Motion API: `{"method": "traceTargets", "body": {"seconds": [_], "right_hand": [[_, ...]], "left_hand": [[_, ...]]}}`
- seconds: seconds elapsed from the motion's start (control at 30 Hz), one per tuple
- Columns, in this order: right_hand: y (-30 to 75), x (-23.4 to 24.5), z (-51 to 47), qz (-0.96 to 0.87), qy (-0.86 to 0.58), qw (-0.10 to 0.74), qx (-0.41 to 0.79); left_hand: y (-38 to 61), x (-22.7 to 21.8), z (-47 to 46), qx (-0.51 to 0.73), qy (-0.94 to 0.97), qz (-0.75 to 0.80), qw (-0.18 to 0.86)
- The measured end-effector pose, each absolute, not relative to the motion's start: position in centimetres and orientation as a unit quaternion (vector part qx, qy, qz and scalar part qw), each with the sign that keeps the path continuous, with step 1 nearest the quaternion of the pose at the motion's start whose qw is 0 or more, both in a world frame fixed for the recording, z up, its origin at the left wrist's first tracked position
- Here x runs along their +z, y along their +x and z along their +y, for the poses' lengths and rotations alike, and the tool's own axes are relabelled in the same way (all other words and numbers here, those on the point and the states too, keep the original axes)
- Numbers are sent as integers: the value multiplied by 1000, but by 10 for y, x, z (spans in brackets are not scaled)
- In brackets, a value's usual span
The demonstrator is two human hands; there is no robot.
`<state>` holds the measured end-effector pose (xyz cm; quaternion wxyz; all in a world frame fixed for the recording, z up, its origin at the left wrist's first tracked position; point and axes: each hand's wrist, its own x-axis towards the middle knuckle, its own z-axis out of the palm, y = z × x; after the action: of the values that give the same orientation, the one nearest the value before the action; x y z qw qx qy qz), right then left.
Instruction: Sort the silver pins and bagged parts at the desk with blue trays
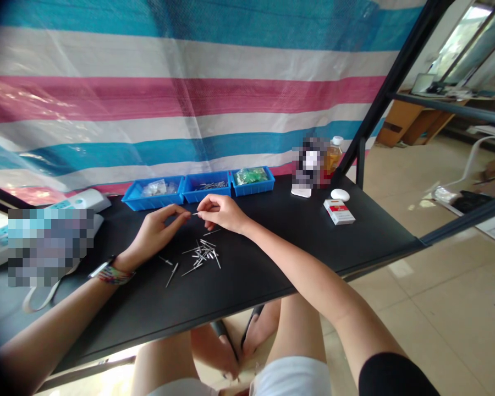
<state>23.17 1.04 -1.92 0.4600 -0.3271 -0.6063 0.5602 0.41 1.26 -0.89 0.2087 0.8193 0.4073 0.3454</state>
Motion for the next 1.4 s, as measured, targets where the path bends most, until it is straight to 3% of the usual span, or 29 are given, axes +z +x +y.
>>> {"method": "traceTargets", "body": {"seconds": [0.17, 0.37, 0.47, 0.8, 1.07, 1.27, 1.4], "right_hand": [[230, -20, 9, -609, -340, 469, 542], [234, -18, 33, -549, -412, 589, 427], [243, -18, 47, -543, -452, 602, 372], [254, -14, 46, -663, -467, 504, 296], [264, -3, 28, -843, -359, 195, 351], [260, -5, 23, -865, -336, 187, 321], [253, -11, 23, -850, -344, 244, 315]], "left_hand": [[5, -10, 12, 344, 818, 407, 214], [5, -7, 11, 375, 795, 417, 231], [5, -7, 12, 354, 807, 412, 230], [9, -5, 11, 250, 890, 312, 219], [12, -10, 10, 221, 907, 292, 210], [11, -14, 13, 238, 908, 283, 196], [10, -15, 15, 248, 903, 295, 191]]}}
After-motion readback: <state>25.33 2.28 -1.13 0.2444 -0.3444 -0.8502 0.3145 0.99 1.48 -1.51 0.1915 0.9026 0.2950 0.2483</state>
